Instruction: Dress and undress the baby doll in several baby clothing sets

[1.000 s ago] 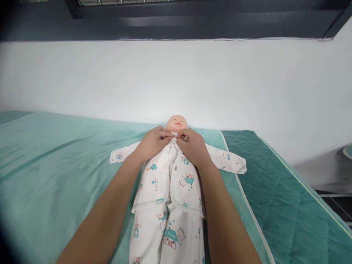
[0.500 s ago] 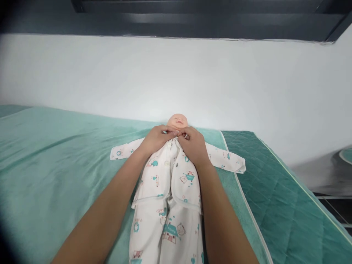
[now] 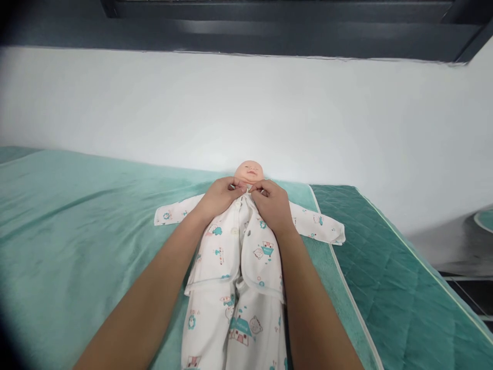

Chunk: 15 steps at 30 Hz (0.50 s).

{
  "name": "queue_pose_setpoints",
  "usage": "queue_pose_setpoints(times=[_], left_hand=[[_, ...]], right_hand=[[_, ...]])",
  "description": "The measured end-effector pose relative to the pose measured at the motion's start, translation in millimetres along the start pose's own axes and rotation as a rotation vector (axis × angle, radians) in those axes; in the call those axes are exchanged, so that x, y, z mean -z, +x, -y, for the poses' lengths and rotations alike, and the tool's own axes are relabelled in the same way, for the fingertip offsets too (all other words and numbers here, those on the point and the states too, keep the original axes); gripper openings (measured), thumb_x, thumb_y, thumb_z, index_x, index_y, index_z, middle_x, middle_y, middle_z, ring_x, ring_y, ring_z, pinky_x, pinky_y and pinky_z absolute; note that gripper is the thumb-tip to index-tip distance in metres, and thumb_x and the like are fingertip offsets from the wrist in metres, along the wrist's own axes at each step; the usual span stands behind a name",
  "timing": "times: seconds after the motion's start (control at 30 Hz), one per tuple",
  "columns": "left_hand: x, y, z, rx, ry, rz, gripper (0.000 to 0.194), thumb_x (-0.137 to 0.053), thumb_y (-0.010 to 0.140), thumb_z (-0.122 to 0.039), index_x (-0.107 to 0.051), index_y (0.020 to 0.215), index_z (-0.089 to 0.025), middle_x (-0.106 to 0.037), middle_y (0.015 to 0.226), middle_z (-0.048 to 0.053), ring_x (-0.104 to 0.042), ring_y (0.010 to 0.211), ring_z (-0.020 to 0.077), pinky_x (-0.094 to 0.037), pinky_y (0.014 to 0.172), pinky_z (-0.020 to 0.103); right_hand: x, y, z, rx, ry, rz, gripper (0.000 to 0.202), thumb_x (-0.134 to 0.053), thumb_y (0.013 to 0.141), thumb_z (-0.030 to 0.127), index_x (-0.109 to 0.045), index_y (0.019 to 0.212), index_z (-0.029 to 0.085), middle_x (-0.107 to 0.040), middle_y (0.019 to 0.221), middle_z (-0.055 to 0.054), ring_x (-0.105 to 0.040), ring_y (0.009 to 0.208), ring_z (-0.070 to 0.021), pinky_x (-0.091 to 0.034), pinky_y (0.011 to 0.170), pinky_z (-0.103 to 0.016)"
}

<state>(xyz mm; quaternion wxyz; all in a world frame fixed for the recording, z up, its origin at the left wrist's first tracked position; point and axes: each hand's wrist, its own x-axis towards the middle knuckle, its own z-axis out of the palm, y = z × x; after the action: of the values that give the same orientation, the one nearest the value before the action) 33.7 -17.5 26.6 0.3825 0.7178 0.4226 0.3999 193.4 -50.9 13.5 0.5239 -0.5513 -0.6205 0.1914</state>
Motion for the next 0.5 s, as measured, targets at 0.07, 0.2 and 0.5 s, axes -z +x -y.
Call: queue_pose_setpoints(times=[0.07, 0.2, 0.5], left_hand=[[-0.9, 0.7, -0.3, 0.045, -0.042, -0.006, 0.015, -0.059, 0.084, -0.028, -0.067, 0.084, -0.016, -0.072, 0.092, 0.005, -0.063, 0.086, 0.0172, -0.048, 0.084, 0.033], [-1.4, 1.2, -0.6, 0.09, -0.079, -0.035, 0.014, -0.06, 0.084, -0.028, -0.067, 0.084, -0.016, -0.072, 0.092, 0.006, -0.063, 0.085, 0.0174, -0.049, 0.082, 0.032], [0.3, -1.5, 0.3, -0.046, -0.049, -0.042, 0.017, -0.06, 0.084, -0.023, -0.072, 0.094, -0.019, -0.07, 0.098, 0.003, -0.062, 0.088, 0.015, -0.047, 0.086, 0.029]], right_hand=[[0.2, -0.2, 0.6, -0.007, -0.001, -0.004, 0.013, -0.057, 0.074, 0.024, -0.07, 0.074, 0.02, -0.068, 0.079, 0.0, -0.049, 0.062, -0.0134, -0.04, 0.066, -0.029], [0.2, -0.3, 1.5, -0.028, 0.018, -0.013, 0.015, -0.059, 0.076, 0.027, -0.073, 0.078, 0.021, -0.071, 0.086, -0.002, -0.053, 0.066, -0.0151, -0.043, 0.071, -0.032], [4.0, 1.2, 3.2, -0.082, 0.032, 0.04, 0.017, -0.061, 0.08, 0.03, -0.076, 0.086, 0.024, -0.071, 0.101, -0.003, -0.06, 0.087, -0.0187, -0.045, 0.086, -0.036]])
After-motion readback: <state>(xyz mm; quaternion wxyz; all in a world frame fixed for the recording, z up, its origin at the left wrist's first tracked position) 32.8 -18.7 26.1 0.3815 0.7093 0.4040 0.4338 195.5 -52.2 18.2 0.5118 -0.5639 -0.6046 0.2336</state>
